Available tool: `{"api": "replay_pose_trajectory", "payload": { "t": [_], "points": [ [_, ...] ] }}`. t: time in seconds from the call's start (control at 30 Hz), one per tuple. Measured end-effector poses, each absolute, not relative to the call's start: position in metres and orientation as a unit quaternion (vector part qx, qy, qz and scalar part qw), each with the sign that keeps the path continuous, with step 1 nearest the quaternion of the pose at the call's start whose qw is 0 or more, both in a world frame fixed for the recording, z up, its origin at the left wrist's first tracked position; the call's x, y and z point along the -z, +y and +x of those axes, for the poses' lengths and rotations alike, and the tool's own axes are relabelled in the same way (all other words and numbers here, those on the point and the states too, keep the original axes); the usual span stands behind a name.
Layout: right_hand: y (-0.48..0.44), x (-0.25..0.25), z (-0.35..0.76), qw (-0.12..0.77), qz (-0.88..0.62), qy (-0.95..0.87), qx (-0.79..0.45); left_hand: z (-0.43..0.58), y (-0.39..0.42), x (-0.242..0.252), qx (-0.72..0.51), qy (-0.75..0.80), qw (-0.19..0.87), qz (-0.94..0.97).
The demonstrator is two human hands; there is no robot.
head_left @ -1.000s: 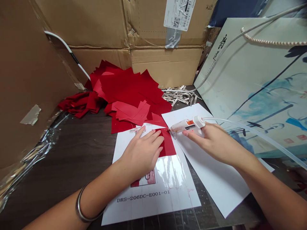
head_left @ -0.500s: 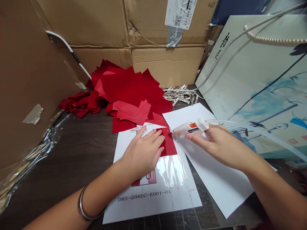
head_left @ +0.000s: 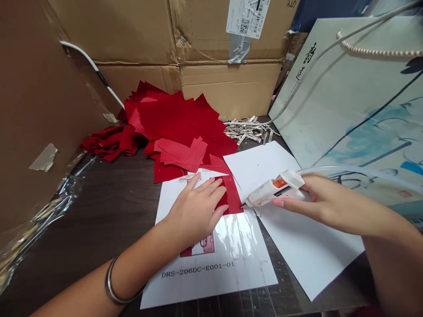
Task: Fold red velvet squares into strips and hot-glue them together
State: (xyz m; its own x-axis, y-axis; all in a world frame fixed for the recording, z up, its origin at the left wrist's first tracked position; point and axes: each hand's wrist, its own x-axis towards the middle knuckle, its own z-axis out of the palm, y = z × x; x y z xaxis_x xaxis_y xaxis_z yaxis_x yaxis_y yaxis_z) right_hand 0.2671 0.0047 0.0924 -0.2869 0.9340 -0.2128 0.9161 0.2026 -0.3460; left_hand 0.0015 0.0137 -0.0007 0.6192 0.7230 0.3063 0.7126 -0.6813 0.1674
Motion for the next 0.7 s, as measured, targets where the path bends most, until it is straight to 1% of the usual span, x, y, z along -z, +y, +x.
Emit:
{"api": "replay_pose_trajectory", "payload": {
  "t": [0.13, 0.27, 0.7],
  "points": [
    [0.0054, -0.093, 0.2624, 0.015, -0.582, -0.788, -0.202, 0.0018, 0.0133, 0.0009, -0.187, 0.398, 0.009, 0.898],
    [0.0057, -0.0908, 0.2617, 0.011, -0.578, -0.799, -0.168, 0.0018, 0.0131, -0.0004, -0.185, 0.393, 0.009, 0.901],
    [0.0038, -0.0872, 0.2613, 0.024, -0.576, -0.808, -0.126, 0.0033, 0.0138, -0.0001, -0.182, 0.395, 0.012, 0.9]
  ]
}}
